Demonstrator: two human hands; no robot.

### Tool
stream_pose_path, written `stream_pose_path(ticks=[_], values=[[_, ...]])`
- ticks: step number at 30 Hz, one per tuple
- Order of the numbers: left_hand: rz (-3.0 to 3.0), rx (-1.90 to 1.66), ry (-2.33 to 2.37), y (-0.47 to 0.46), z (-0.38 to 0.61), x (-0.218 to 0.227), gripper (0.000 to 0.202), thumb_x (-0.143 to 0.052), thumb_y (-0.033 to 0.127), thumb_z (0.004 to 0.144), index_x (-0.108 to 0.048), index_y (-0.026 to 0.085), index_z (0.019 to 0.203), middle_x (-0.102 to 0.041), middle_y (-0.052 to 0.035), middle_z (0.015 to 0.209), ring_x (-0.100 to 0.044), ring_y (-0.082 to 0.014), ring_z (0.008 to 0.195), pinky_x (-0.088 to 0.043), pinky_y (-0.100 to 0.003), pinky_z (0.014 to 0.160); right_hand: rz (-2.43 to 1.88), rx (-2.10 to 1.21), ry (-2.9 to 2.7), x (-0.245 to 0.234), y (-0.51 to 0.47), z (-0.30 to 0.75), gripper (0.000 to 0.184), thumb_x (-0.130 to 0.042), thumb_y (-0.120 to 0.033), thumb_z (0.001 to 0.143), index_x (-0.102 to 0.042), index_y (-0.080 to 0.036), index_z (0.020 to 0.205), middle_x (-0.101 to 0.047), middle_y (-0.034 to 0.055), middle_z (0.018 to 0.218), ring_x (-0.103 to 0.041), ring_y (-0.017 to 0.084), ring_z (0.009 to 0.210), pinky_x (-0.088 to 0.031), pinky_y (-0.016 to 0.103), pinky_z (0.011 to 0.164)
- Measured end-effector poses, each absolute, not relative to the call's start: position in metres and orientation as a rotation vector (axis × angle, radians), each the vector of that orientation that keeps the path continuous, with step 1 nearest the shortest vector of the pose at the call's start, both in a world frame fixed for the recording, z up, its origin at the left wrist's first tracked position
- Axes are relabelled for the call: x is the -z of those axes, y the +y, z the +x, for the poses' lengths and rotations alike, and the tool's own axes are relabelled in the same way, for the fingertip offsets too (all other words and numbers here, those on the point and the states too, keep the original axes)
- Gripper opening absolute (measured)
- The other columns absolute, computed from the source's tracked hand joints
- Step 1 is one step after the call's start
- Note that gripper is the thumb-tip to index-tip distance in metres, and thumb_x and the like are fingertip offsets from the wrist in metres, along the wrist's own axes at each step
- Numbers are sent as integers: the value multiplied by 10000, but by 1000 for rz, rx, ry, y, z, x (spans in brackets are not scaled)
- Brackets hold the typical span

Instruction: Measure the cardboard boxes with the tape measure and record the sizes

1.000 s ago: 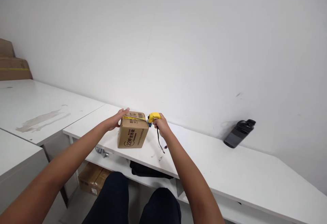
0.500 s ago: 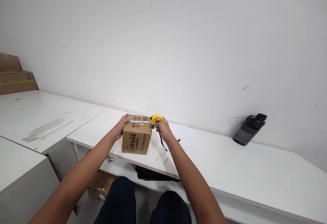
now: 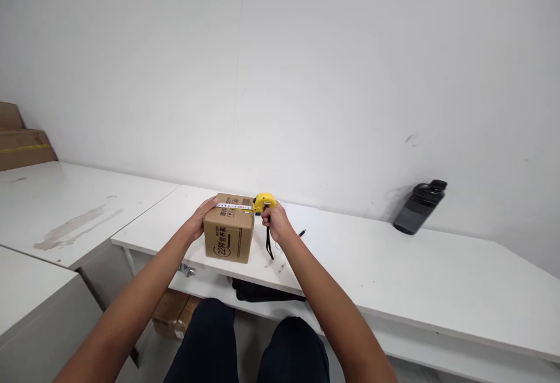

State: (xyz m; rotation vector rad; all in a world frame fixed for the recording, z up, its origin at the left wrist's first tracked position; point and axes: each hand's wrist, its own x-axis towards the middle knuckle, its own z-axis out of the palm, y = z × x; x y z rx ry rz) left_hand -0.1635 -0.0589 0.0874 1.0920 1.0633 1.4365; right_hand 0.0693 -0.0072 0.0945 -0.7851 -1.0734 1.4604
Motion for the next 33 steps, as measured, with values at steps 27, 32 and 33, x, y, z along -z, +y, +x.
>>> stream_pose_path(ticks=[27, 32, 33], values=[[1309, -1149, 912, -96, -190, -86, 781, -756, 455, 764, -404, 231, 1425, -569, -101, 1378, -581, -283, 1243, -442, -415, 1085, -635, -799, -1397, -56, -72, 133, 327, -680, -163, 697, -595, -244, 1002, -644, 69, 1156, -595, 261, 1088, -475, 320, 699], [1283, -1136, 930, -95, -191, -86, 751, -745, 455, 782, -407, 238, 1416, -592, -102, 1360, -601, -284, 1218, -472, -406, 1042, -640, -824, -1381, -57, -78, 125, 328, -731, -179, 666, -663, -248, 979, -672, 63, 1141, -590, 284, 1135, -487, 377, 792], [1270, -1132, 924, -95, -191, -86, 746, -742, 455, 787, -406, 236, 1417, -599, -105, 1354, -608, -285, 1209, -480, -405, 1030, -650, -853, -1368, -57, -79, 124, 330, -749, -184, 646, -675, -248, 962, -678, 64, 1140, -587, 289, 1139, -486, 370, 778]])
